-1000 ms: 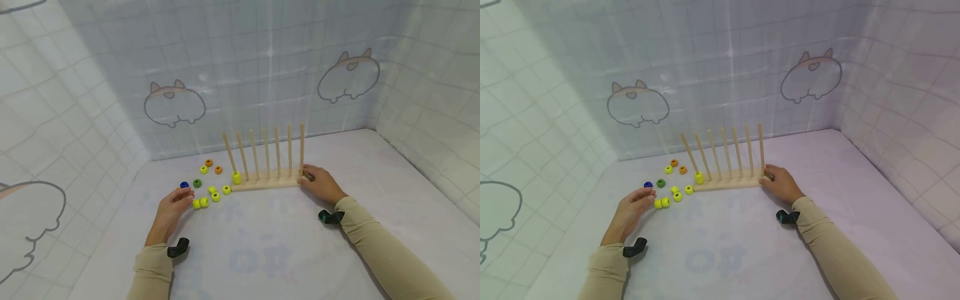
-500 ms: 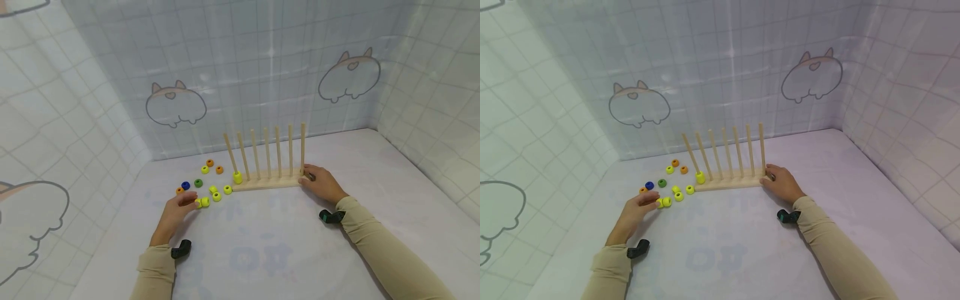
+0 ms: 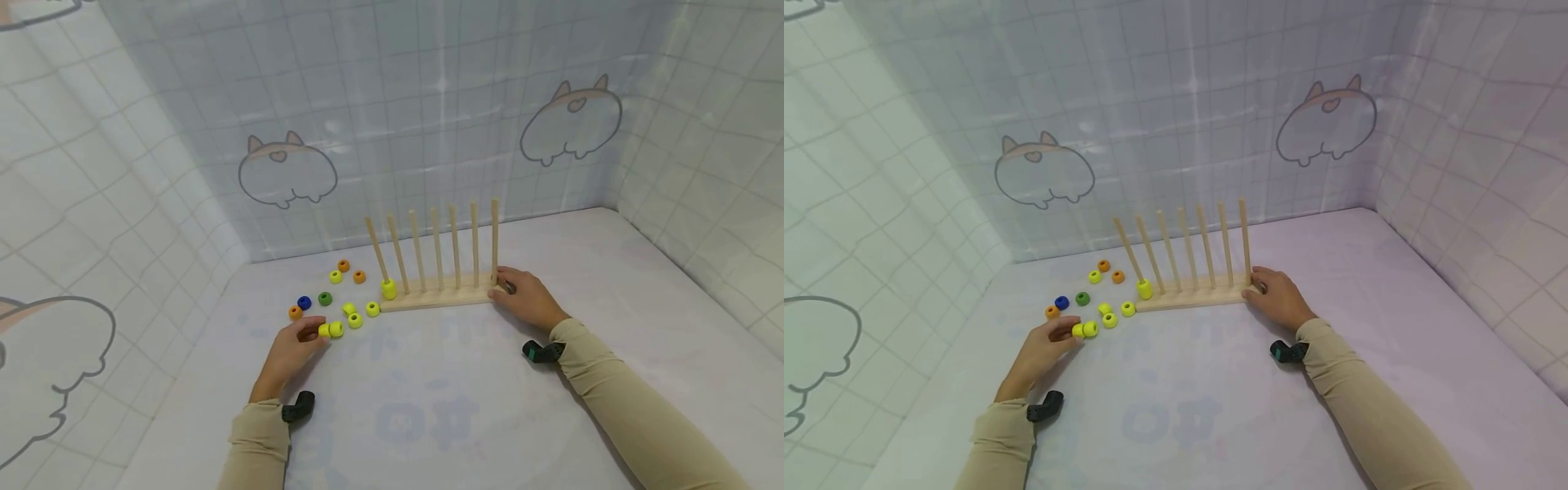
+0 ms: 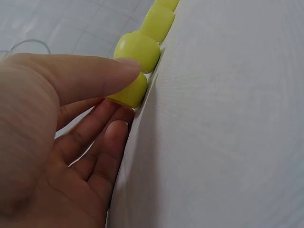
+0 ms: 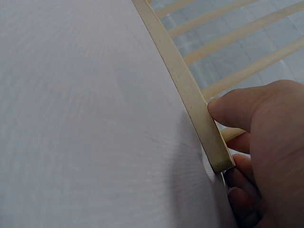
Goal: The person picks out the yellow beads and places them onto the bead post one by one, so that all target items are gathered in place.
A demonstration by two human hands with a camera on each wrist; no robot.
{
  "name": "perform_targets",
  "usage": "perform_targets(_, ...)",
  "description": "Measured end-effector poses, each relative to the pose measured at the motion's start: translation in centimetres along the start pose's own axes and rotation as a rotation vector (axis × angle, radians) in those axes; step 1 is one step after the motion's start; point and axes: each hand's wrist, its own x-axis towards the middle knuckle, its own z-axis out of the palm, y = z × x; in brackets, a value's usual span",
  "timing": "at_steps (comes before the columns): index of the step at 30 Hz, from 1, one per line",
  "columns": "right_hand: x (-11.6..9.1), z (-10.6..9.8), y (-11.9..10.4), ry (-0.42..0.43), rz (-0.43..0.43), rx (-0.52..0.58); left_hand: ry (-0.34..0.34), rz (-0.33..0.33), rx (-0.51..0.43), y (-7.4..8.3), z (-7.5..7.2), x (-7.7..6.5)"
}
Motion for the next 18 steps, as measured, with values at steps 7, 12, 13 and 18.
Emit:
perform_targets(7, -0.05, 0.08, 0.17, 0.001, 0.012, -0.017, 0.008, -0.003, 0.029, -0.18, 0.20, 0.01)
perform_targets(12, 0.01, 0.04, 0.18, 0.001, 0.004, -0.018, 0.012, 0.011, 0.038, -0.21, 0.28, 0.00)
perform_targets(13, 0.03, 0.04, 0.18, 0.001, 0.002, -0.018, 0.012, 0.015, 0.038, -0.19, 0.29, -0.01)
perform_targets(18, 0.02, 0.02, 0.15, -0.003, -0.002, -0.018, 0.018, 0.019, 0.044, -0.26, 0.37, 0.01)
